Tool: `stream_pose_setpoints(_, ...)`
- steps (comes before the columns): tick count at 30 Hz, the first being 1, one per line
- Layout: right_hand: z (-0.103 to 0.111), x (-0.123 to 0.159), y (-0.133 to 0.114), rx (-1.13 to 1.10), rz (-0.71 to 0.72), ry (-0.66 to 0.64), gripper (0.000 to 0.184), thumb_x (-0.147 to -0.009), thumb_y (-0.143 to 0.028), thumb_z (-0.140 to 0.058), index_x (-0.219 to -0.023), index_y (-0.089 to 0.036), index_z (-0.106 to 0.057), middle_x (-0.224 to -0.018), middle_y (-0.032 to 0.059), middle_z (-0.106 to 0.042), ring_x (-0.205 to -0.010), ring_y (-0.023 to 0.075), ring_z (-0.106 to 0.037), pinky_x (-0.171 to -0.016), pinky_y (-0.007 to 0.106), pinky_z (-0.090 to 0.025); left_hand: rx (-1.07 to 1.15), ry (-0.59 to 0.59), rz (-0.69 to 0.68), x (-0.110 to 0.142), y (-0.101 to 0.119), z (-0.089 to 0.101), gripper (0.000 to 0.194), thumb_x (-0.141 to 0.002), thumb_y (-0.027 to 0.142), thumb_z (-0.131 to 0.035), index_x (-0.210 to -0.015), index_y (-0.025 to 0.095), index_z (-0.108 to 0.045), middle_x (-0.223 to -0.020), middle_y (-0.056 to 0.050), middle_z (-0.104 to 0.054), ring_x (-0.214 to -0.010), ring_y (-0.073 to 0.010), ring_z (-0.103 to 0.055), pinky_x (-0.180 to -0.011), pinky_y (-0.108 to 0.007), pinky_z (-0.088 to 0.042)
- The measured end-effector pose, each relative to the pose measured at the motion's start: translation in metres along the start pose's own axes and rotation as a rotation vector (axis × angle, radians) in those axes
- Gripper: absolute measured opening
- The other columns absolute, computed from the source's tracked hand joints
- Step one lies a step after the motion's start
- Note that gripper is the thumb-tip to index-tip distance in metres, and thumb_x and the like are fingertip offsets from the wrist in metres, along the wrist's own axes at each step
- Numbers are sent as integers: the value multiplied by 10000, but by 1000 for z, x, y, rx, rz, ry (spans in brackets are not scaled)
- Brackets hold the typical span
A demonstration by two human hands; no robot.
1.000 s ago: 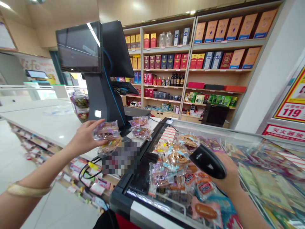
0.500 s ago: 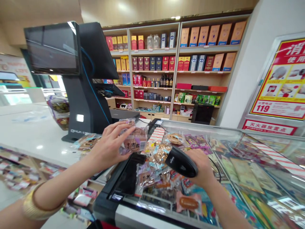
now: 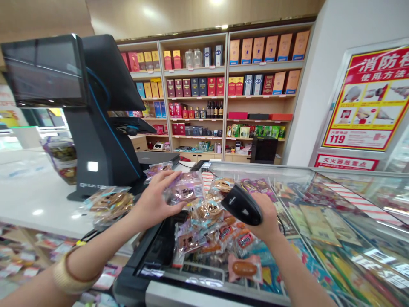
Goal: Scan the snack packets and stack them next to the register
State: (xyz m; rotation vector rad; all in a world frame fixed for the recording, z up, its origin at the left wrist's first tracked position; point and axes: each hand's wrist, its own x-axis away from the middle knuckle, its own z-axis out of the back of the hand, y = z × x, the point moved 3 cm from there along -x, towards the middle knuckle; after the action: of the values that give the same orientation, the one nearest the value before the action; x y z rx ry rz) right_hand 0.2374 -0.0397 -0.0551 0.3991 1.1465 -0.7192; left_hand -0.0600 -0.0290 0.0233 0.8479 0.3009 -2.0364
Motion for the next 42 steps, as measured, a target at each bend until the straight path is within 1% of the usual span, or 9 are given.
stream_pose_setpoints(3, 7, 0, 7, 42, -11, 126, 214, -819, -383, -585, -938, -208, -612, -763, 53, -665, -693, 217, -627, -613, 331, -450, 188, -69, 194, -5, 3, -20, 701, -699, 479, -668, -1327, 195, -539, -1264, -109, -589, -1176, -282, -567, -1035, -438, -444)
stream_pose_setpoints(8, 7, 2, 16, 98, -36, 138, 216, -798, -381, -573, -934, -217, -612, -760, 57, -669, -695, 234, -641, -619, 358, -502, 258, -92, 390, -2, 9, -66, 647, -654, 455, -696, -1219, 157, -596, -1111, -123, -645, -1076, -293, -612, -965, -444, -470)
stream_pose_setpoints(15, 3, 8, 19, 62, -3, 106, 198, -815, -376, -603, -910, -205, -635, -742, 53, -653, -675, 221, -619, -590, 331, -474, 311, -58, 393, 11, 25, -103, 782, -638, 423, -756, -1329, 202, -466, -1231, -140, -569, -1184, -330, -523, -1019, -506, -402)
stream_pose_setpoints(19, 1, 13, 23, 75, 5, 69, 165, -825, -375, -598, -822, -210, -608, -694, 40, -623, -628, 205, -592, -571, 320, -455, 309, -49, 311, 20, 16, -84, 837, -675, 440, -735, -1407, 221, -395, -1357, -157, -481, -1302, -332, -433, -1086, -515, -346)
stream_pose_setpoints(22, 0, 16, 25, 78, 5, 64, 166, -806, -377, -611, -793, -212, -601, -688, 42, -615, -624, 207, -585, -571, 324, -451, 152, 81, 307, 32, -18, -50, 744, -736, 448, -664, -1395, 216, -407, -1372, -157, -466, -1309, -319, -425, -1095, -513, -341)
stream_pose_setpoints(26, 0, 14, 22, 81, 25, 71, 159, -804, -369, -608, -810, -210, -607, -701, 49, -626, -638, 213, -597, -583, 332, -467, -220, 207, 523, 55, -81, 2, 728, -734, 503, -622, -1351, 149, -467, -1275, -195, -512, -1244, -358, -479, -1045, -521, -382)
stream_pose_setpoints(30, 1, 13, 19, 78, 54, 70, 153, -818, -363, -593, -837, -213, -610, -712, 48, -636, -644, 214, -604, -579, 333, -473, -453, 136, 756, 78, -121, 37, 818, -735, 596, -578, -1380, 113, -437, -1332, -288, -468, -1265, -480, -435, -959, -623, -391)
stream_pose_setpoints(36, 1, 12, 17, 74, 114, 78, 161, -831, -361, -594, -880, -207, -594, -720, 45, -636, -631, 213, -596, -562, 331, -457, -440, -66, 899, 91, -133, 43, 882, -747, 665, -521, -1399, 82, -401, -1277, -323, -508, -1199, -510, -506, -901, -604, -437)
stream_pose_setpoints(42, 0, 12, 17, 82, 90, 54, 162, -821, -348, -597, -903, -209, -609, -729, 46, -648, -639, 216, -610, -563, 333, -452, -412, -44, 885, 90, -134, 46, 797, -735, 550, -568, -1390, 131, -390, -1150, -239, -613, -1075, -441, -610, -847, -567, -484)
